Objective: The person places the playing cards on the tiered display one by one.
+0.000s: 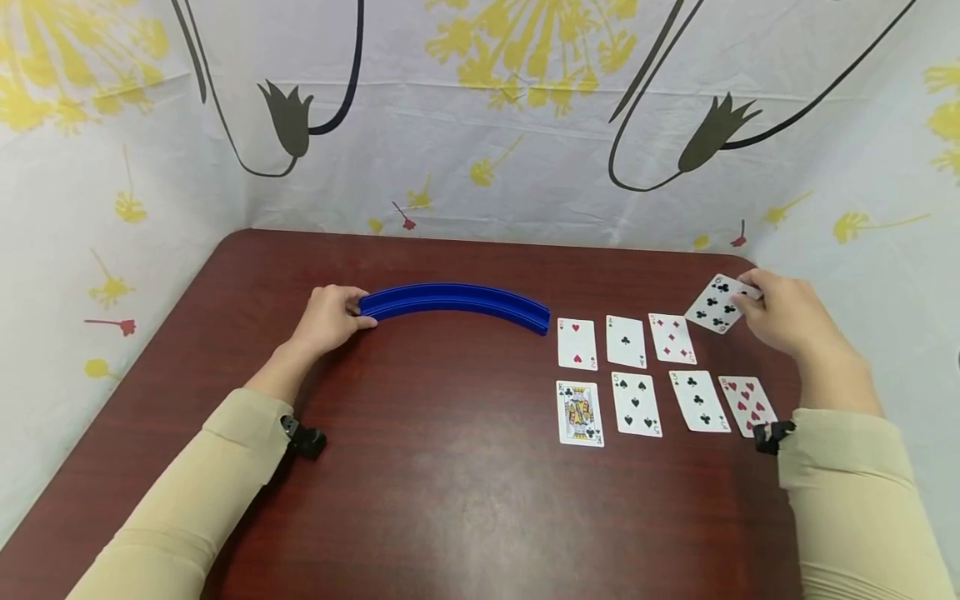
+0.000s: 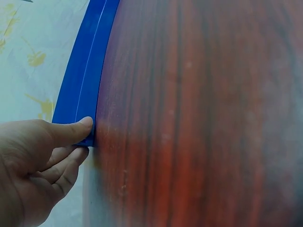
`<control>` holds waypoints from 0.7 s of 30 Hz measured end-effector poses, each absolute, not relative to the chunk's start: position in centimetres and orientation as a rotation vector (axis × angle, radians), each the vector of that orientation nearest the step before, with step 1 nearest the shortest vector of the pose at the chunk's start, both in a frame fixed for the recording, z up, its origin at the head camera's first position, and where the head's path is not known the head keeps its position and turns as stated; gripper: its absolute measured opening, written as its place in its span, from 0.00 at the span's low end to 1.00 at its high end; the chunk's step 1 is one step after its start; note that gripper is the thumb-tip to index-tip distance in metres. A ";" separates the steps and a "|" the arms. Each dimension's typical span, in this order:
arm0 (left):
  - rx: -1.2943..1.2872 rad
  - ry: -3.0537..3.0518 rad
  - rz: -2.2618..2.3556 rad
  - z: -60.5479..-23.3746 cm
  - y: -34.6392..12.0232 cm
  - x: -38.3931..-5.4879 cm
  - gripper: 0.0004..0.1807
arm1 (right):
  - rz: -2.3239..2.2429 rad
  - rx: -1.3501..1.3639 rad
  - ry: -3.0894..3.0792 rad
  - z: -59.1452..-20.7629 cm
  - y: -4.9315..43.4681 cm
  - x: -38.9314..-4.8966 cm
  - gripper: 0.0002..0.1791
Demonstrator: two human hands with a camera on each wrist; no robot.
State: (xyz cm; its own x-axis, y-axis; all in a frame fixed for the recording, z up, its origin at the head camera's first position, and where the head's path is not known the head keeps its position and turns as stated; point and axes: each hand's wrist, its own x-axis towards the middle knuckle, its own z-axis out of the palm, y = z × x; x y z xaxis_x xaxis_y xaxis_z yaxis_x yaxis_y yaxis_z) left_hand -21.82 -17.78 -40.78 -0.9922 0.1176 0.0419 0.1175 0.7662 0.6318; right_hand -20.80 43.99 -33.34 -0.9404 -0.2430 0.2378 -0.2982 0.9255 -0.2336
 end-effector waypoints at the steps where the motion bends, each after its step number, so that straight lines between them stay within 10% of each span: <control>1: 0.193 2.953 1.054 -40.7 -17.8 -21.8 0.20 | 0.393 0.410 -2.870 -33.3 43.9 -20.8 0.10; 21: 0.116 2.904 1.155 -40.6 -17.7 -21.6 0.22 | 0.407 0.376 -2.762 -32.9 41.6 -20.8 0.10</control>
State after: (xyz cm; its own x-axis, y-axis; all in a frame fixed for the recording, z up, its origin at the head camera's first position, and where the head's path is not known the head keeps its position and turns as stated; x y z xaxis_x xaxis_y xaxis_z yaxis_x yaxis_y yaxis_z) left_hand -21.63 -17.71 -40.59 -0.9972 0.0740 0.0138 0.0633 0.7245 0.6863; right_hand -20.83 41.64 -32.87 -0.9129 -0.2087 0.3507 -0.3009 0.9247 -0.2331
